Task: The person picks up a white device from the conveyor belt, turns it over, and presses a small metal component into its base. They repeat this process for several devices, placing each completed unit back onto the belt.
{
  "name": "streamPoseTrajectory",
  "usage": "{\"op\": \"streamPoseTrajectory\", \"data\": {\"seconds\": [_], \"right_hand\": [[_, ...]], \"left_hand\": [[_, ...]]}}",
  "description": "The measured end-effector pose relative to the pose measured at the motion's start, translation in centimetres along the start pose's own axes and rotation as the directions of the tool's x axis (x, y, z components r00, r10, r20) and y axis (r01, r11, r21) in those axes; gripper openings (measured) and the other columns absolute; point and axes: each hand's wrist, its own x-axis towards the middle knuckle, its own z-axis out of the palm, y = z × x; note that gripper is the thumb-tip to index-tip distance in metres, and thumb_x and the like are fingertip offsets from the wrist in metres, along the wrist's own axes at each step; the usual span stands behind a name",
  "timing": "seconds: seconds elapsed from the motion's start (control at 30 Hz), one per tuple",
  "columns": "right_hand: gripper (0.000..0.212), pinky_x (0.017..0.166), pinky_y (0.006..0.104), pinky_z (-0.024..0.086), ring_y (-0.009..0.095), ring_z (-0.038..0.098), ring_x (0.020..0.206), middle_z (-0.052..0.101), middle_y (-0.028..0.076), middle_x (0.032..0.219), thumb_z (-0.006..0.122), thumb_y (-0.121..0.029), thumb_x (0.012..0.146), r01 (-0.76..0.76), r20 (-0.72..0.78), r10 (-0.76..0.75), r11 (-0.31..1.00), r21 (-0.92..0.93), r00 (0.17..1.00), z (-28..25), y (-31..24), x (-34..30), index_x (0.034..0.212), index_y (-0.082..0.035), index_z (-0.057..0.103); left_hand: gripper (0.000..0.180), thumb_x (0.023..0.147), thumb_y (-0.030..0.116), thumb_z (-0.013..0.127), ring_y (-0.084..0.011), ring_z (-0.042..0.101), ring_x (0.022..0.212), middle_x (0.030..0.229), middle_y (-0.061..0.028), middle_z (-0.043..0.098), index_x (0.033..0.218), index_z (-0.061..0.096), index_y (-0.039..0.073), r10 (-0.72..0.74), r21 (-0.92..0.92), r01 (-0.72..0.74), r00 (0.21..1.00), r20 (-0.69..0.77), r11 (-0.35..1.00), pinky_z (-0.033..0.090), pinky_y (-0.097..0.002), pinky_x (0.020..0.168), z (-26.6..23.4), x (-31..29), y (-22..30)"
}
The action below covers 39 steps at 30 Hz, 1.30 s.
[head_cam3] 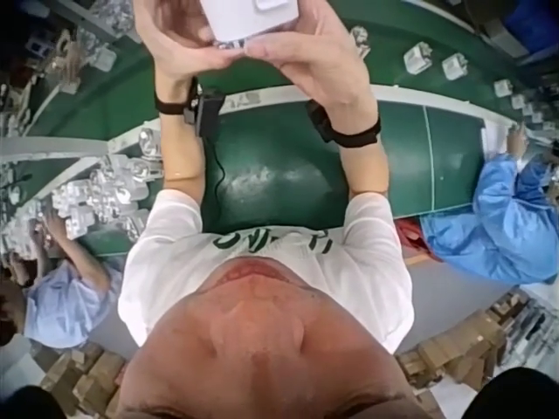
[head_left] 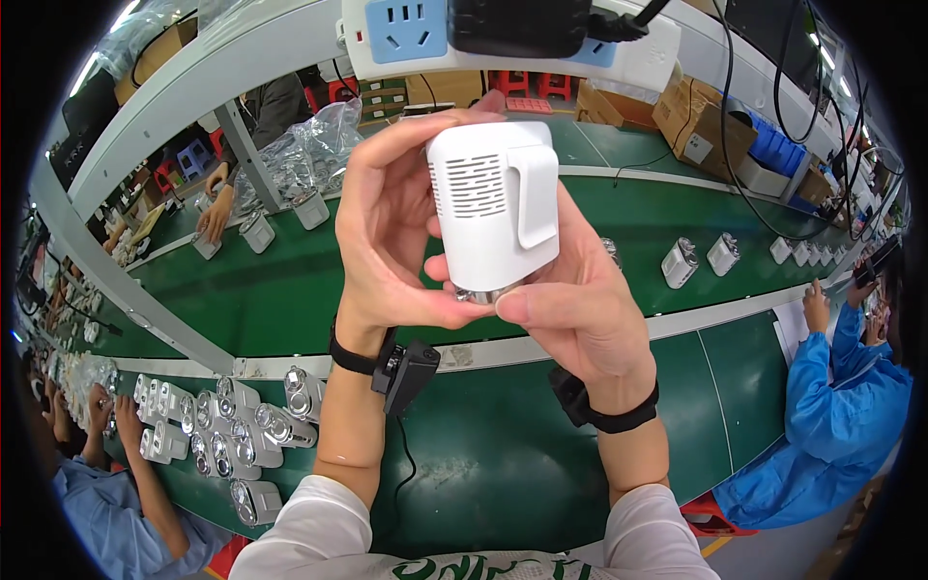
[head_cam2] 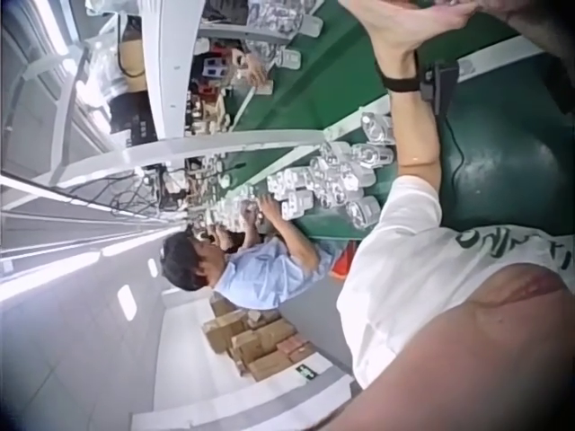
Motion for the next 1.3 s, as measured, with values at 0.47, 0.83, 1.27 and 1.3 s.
{"op": "streamPoseTrajectory", "data": {"seconds": [0.47,0.83,1.27,1.3], "right_hand": [[0.091,0.096,0.0469,0.055,0.037,0.066,0.111,0.055,0.020,0.136,0.074,0.003,0.073,0.062,-0.045,-0.070,0.984,-0.165,0.996,1.7,-0.5,-0.1,0.152,-0.001,0.028],[0.090,0.092,0.0465,0.058,0.036,0.068,0.107,0.057,0.019,0.133,0.075,0.005,0.071,0.065,-0.071,-0.077,0.984,-0.163,0.995,1.9,-0.8,-0.4,0.149,0.000,0.031],[0.092,0.091,0.0411,0.057,0.032,0.068,0.106,0.058,0.015,0.131,0.080,0.001,0.071,0.049,-0.103,-0.083,0.953,-0.298,0.991,-1.2,0.9,1.5,0.150,-0.002,0.032],[0.095,0.091,0.0403,0.056,0.031,0.067,0.107,0.058,0.014,0.131,0.083,-0.002,0.072,0.039,-0.083,-0.070,0.944,-0.328,0.994,-1.7,0.7,1.5,0.152,-0.003,0.031]], "left_hand": [[0.103,0.053,0.032,0.093,-0.0435,0.055,0.125,0.126,-0.0250,0.057,0.136,0.044,-0.005,-0.002,0.380,-0.070,0.983,0.186,0.922,0.043,-0.0489,0.106,-1.6,1.6,4.8],[0.087,0.054,0.021,0.088,-0.0270,0.062,0.110,0.127,-0.0198,0.063,0.130,0.058,-0.007,0.024,0.335,-0.052,0.996,0.087,0.941,0.052,-0.0347,0.089,-0.5,1.6,4.6],[0.088,0.055,0.012,0.083,-0.0237,0.059,0.116,0.126,-0.0140,0.058,0.138,0.054,0.001,-0.212,0.221,0.203,0.977,0.018,0.954,0.049,-0.0351,0.099,-1.5,-0.3,1.6],[0.089,0.056,0.012,0.084,-0.0235,0.058,0.117,0.127,-0.0141,0.057,0.138,0.053,0.001,-0.244,0.224,0.233,0.969,0.021,0.946,0.049,-0.0351,0.100,-1.4,-0.2,1.4]]}}
